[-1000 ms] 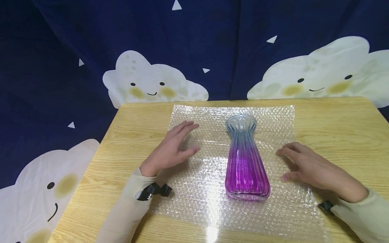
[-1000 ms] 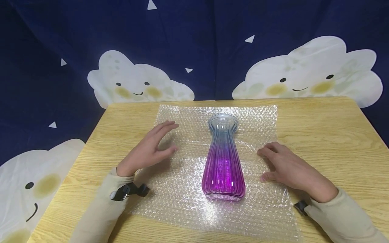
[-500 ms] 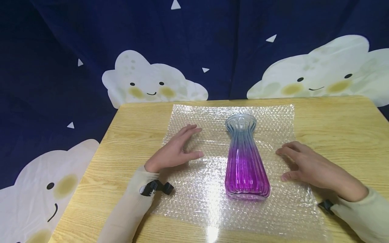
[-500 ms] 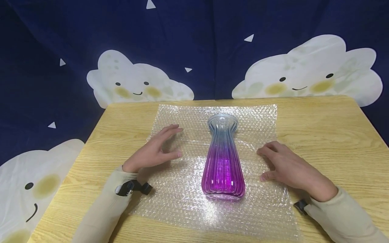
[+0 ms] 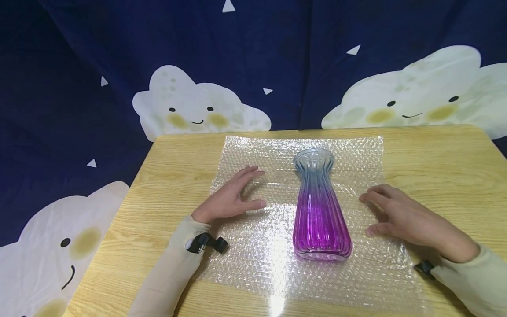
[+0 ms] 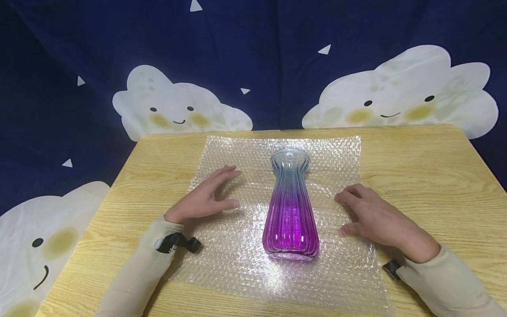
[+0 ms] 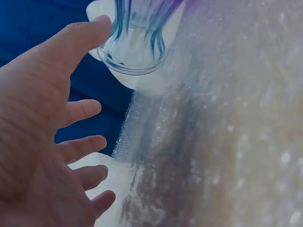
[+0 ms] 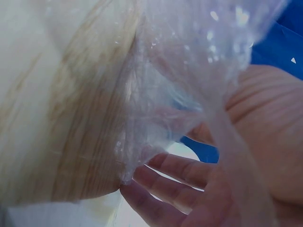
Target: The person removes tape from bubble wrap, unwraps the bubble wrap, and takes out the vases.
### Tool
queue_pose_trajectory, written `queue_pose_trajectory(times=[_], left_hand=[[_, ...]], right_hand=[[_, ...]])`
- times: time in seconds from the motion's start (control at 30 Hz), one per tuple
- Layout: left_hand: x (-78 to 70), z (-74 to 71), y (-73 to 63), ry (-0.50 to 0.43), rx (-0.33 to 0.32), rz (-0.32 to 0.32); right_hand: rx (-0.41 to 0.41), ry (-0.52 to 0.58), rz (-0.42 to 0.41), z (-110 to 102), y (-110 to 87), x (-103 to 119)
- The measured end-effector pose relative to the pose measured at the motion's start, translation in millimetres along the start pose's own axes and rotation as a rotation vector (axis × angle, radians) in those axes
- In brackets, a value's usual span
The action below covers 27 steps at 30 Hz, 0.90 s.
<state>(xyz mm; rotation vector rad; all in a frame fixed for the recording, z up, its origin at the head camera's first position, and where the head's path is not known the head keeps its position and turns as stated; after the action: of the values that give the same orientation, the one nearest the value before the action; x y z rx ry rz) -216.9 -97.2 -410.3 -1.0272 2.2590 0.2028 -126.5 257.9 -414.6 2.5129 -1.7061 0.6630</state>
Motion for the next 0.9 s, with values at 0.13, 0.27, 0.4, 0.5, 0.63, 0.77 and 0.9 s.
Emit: queue_pose_trajectory(times=[0.13, 0.27, 0.4, 0.5, 0.63, 0.77, 0.9], left_hand=[[1.5, 3.2, 1.3, 0.0, 0.016, 0.005], [3.8, 5.4, 2.8, 0.027, 0.013, 0.005], [6.2, 6.9, 4.0, 0.037, 0.004, 0.009], [7.1, 7.3, 4.0, 0.036, 0.0, 0.013], [8.2, 7.6, 4.2, 0.035, -0.002, 0.014], [11.2, 8.7, 4.4, 0.035, 0.002, 0.017], [15.0, 11.0, 4.0, 0.044, 0.024, 0.008]], right_hand=[[-0.011, -0.005, -0.013, -0.8, -1.1, 0.7], [-0.01, -0.003, -0.009, -0.5, -1.7, 1.2], [-0.007, 0.0, -0.005, 0.1, -1.5, 0.6], [-0.006, 0.004, -0.003, 0.0, -1.5, 0.1], [0.001, 0.007, 0.006, 0.3, -1.0, -0.1], [0.01, 0.01, 0.016, 0.5, -0.4, -0.3], [0.004, 0.008, 0.009, 0.2, -0.6, -0.1]])
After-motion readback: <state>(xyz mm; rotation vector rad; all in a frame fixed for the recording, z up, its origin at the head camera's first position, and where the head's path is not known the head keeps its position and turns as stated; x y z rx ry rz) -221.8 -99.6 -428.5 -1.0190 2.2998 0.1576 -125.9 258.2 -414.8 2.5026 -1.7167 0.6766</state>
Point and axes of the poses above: each hand's wrist, its own y-axis towards the middle knuckle, its own z-axis out of the palm, x = y × z, the point moved 7 cm from there along y, towards the middle knuckle, and after that the axes turned 6 degrees about x, right-handed, at the moved point
